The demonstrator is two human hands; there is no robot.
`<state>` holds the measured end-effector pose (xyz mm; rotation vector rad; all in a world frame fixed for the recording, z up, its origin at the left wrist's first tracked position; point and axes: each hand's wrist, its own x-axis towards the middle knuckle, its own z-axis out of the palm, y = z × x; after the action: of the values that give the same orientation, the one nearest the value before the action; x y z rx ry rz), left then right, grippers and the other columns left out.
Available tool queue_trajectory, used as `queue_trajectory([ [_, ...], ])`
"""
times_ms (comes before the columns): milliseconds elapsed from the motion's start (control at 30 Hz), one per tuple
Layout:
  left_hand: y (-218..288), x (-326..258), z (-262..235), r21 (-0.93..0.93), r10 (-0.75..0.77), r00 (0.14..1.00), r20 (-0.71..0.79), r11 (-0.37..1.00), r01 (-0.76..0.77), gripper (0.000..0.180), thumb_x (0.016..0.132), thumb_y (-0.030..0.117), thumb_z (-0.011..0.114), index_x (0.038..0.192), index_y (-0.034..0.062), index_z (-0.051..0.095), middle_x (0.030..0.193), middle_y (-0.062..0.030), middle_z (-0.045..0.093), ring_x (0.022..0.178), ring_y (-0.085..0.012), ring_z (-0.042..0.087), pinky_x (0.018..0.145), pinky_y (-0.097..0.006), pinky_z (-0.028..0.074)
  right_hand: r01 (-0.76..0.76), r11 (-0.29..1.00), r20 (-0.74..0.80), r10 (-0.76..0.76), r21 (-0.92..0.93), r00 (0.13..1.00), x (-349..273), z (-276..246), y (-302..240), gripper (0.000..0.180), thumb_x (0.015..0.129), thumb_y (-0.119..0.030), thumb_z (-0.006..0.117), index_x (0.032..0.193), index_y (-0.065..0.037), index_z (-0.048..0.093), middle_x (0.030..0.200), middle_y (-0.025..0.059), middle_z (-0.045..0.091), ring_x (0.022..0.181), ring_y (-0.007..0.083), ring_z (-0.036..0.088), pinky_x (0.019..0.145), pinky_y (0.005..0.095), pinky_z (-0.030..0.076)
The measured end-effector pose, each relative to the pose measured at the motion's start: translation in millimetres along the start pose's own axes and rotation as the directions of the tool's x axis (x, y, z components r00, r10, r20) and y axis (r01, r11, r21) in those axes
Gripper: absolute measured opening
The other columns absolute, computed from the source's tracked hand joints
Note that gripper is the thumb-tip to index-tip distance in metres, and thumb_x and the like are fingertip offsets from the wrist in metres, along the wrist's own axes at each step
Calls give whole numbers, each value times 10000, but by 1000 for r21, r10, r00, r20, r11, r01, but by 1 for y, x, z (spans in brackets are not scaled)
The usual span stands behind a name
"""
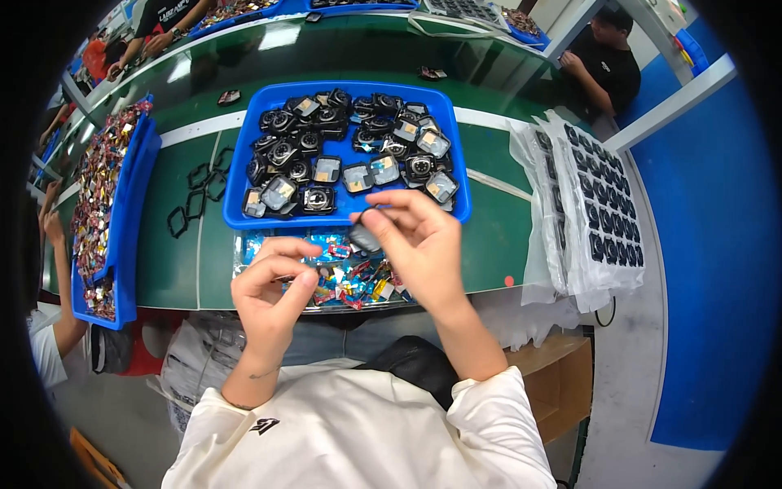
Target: Assembling small electronic components onto frames at a production bench.
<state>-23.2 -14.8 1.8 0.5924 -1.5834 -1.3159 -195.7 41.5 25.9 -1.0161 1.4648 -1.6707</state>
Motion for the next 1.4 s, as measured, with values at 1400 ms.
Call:
queue_trajectory([
  [1400, 2, 1, -2, 484, 265, 962, -69, 852, -200, 106, 694, 9, 733, 795, 28, 704, 848, -61, 682, 758, -195, 574, 705, -302, 446, 172, 969, 11, -177, 175, 984, -14, 23, 23, 215, 818, 104, 617, 973, 22, 492, 1007, 224, 651, 912, 179, 651, 741, 244, 540],
])
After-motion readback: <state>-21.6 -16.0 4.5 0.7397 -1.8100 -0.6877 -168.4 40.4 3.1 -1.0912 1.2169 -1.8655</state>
